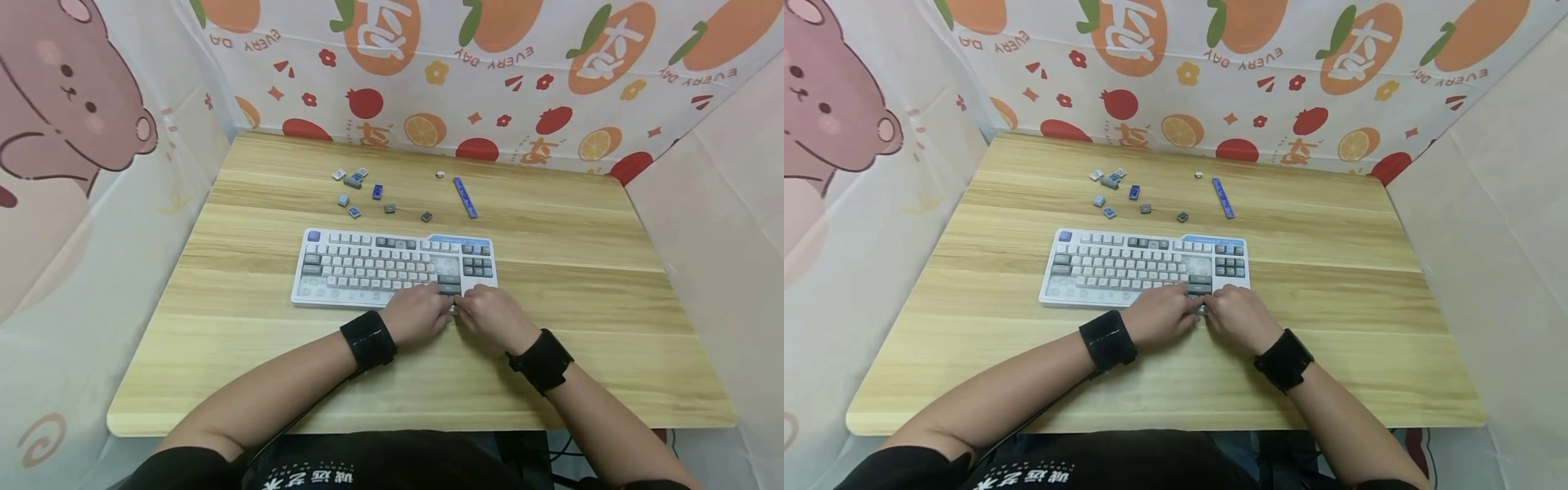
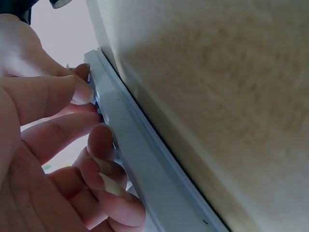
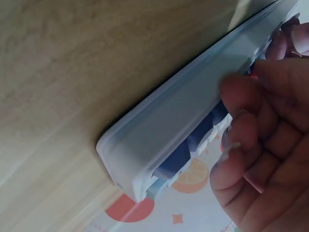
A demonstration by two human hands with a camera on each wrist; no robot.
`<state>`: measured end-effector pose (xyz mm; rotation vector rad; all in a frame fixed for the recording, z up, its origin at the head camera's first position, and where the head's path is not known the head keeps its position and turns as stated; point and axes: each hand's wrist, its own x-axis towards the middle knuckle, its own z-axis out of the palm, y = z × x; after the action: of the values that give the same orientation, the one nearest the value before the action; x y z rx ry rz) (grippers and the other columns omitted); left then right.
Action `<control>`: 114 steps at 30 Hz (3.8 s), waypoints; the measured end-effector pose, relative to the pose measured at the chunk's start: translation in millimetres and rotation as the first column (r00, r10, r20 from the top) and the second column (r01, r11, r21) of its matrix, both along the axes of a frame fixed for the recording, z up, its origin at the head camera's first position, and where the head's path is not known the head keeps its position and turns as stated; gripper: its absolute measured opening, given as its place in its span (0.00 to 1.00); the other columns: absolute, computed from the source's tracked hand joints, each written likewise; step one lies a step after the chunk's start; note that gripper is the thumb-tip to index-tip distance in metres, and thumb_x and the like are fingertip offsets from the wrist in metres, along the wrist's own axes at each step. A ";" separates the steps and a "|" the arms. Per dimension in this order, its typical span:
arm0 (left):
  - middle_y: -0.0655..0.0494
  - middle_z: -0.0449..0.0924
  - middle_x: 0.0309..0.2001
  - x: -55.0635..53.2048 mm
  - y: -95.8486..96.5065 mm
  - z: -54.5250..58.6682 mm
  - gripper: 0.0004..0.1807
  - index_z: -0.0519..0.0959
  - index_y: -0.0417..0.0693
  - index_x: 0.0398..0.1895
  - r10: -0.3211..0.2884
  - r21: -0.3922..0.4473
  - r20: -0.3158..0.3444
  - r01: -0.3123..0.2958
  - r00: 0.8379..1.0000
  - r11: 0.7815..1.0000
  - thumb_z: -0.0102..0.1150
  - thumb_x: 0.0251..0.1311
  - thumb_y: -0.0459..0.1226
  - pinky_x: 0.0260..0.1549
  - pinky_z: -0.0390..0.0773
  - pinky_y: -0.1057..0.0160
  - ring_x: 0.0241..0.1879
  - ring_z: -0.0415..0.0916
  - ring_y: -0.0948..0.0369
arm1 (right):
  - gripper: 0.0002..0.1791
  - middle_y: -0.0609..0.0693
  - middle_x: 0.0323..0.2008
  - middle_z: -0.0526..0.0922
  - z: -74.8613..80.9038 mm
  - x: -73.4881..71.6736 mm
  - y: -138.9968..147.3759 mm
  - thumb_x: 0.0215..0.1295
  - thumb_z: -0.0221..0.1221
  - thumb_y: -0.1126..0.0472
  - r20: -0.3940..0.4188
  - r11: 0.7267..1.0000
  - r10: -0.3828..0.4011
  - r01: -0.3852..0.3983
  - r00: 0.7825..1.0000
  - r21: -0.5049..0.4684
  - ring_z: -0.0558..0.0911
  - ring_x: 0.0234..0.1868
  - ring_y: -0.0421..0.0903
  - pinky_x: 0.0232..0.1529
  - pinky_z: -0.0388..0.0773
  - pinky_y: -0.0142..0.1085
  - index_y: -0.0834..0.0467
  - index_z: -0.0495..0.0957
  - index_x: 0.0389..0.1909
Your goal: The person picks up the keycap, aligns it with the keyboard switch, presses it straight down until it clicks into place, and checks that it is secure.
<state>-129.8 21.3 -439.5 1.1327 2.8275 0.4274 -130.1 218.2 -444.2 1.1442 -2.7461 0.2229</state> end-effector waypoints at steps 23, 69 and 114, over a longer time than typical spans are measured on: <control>0.58 0.77 0.23 -6.7 -4.3 5.0 0.14 0.79 0.54 0.24 0.025 0.017 0.076 -0.027 0.997 1.000 0.56 0.68 0.47 0.20 0.71 0.60 0.26 0.75 0.61 | 0.08 0.46 0.25 0.84 5.5 -2.8 3.6 0.65 0.62 0.60 0.106 0.999 -0.045 0.046 0.993 -0.008 0.78 0.25 0.38 0.29 0.77 0.34 0.57 0.88 0.38; 0.58 0.81 0.24 11.8 -9.0 -0.8 0.12 0.82 0.53 0.40 0.049 -0.035 -0.063 -0.051 0.997 0.998 0.56 0.67 0.49 0.16 0.68 0.61 0.24 0.78 0.60 | 0.21 0.58 0.73 0.63 39.6 -168.9 -72.1 0.75 0.45 0.60 0.502 0.958 -0.174 0.028 0.847 0.285 0.63 0.73 0.58 0.72 0.59 0.49 0.58 0.76 0.63; 0.63 0.81 0.26 -11.1 -49.2 28.9 0.11 0.84 0.52 0.45 0.128 0.336 0.124 -0.163 0.984 0.928 0.55 0.69 0.43 0.22 0.69 0.66 0.22 0.72 0.67 | 0.19 0.57 0.49 0.78 64.4 -97.8 -55.4 0.63 0.61 0.72 0.643 0.678 0.240 0.348 0.727 -0.647 0.84 0.46 0.54 0.46 0.83 0.38 0.56 0.76 0.53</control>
<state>-140.8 -27.9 -410.6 0.9134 2.8284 0.9960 -227.9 162.8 -379.8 0.7894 -2.6545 1.9277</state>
